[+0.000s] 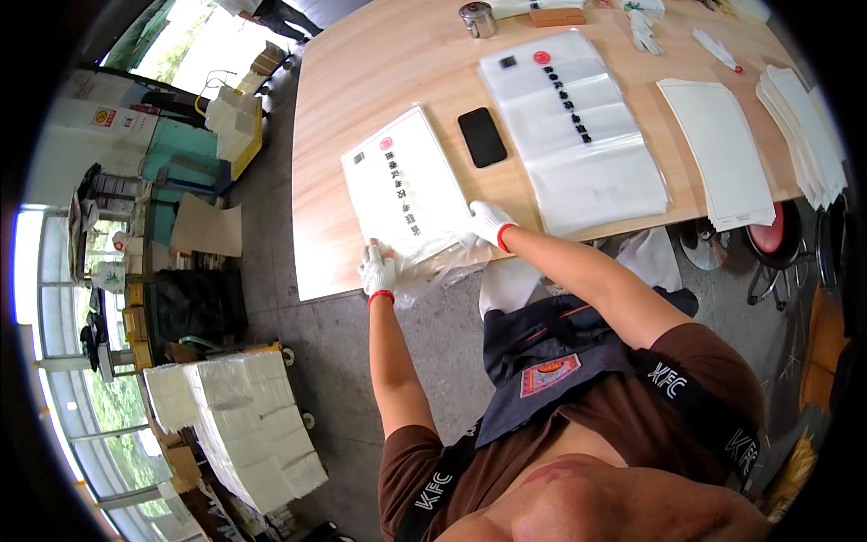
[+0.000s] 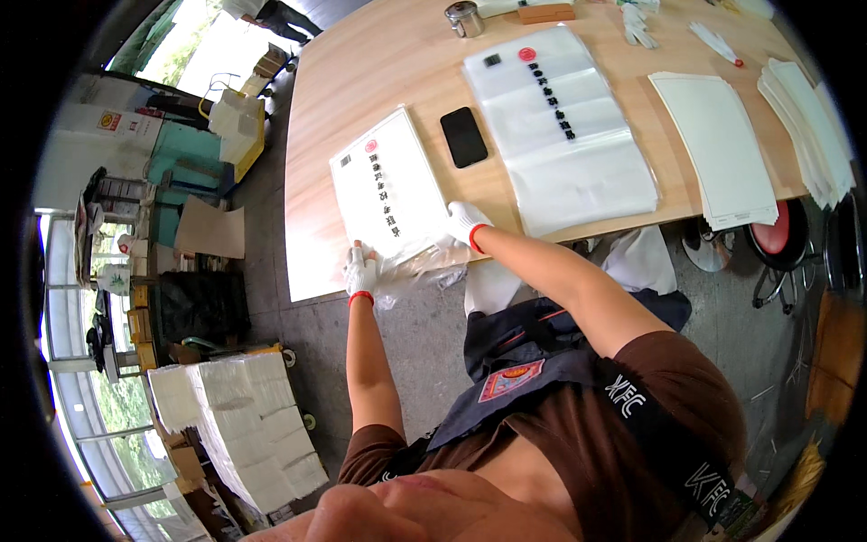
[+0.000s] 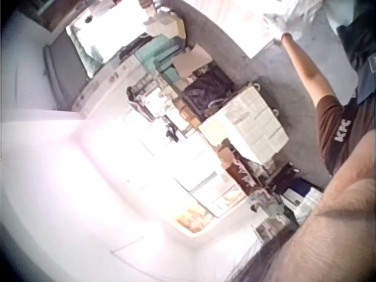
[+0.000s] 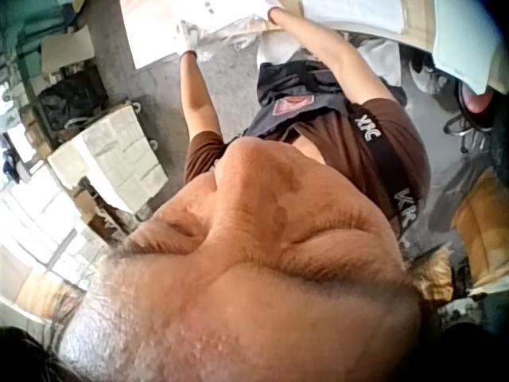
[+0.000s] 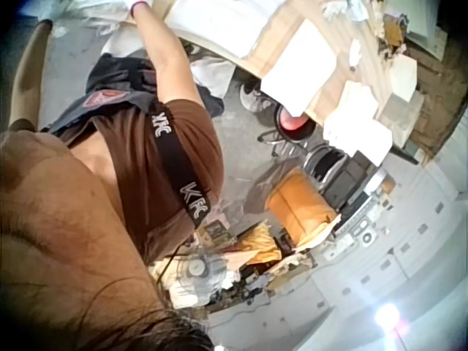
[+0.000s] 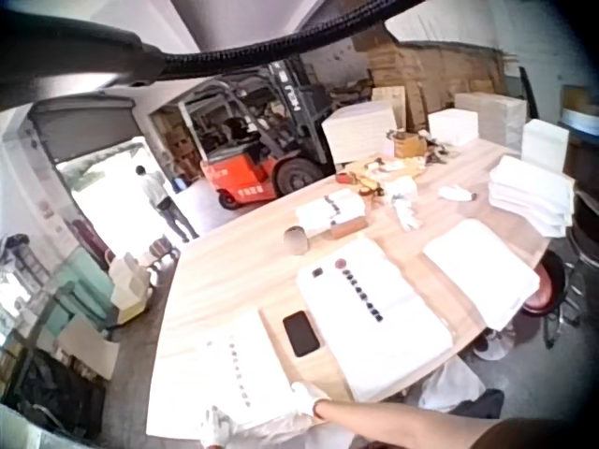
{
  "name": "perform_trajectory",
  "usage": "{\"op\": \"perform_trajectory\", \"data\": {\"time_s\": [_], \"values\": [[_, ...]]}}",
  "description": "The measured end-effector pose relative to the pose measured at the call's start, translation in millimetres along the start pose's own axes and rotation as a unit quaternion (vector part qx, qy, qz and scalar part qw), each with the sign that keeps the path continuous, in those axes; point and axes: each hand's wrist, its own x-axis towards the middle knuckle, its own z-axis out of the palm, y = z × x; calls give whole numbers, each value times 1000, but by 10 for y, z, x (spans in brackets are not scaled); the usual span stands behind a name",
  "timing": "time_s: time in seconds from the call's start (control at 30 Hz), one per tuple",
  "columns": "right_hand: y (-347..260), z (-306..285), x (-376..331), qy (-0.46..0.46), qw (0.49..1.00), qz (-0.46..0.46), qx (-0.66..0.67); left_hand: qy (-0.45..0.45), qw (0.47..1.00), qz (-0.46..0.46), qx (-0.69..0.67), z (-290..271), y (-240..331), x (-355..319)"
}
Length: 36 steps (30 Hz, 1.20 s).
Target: The person repeatedly picks up white paper sheets from a stack, places them into clear plastic bags with printed text, and sets the filled bags aside on the table. This process is repeated continuously throughout the clip.
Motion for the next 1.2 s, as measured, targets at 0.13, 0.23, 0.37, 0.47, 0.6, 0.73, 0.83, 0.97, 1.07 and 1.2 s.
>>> {"op": "perform_trajectory", "data": {"time_s": [0.13,0.23,0.37,0.47,0.6,0.73,0.83,0.97,1.07,1.2], "values": [[533,162,-483,-259,950,-14,172,9,1000,12,15,64,-219,40],[577,-155,-1124,-244,965,5,96,-81,996,-43,22,-58,-226,142],[1086,-695,-1589,-193,976,2,105,190,961,173,102,-277,1036,-8],[1321,-1004,-1824,-134,981,14,137,94,928,342,-118,-282,2231,-344],[1402,-1157,-1974,-84,978,-13,189,-38,893,400,-202,324,3321,-707],[1464,-1230,-2087,-68,971,-14,230,-79,914,393,-72,513,3969,-802],[1544,-1254,-2140,-56,967,-15,249,-157,913,363,-103,642,4016,-624],[1552,-1414,-2041,-9,953,-57,296,-182,885,377,-202,614,3938,-455],[1313,-1737,-1787,105,946,-99,291,-165,878,399,-205,461,3944,-416],[981,-2052,-1067,227,925,-75,295,-163,872,411,-207,192,4040,-405]]}}
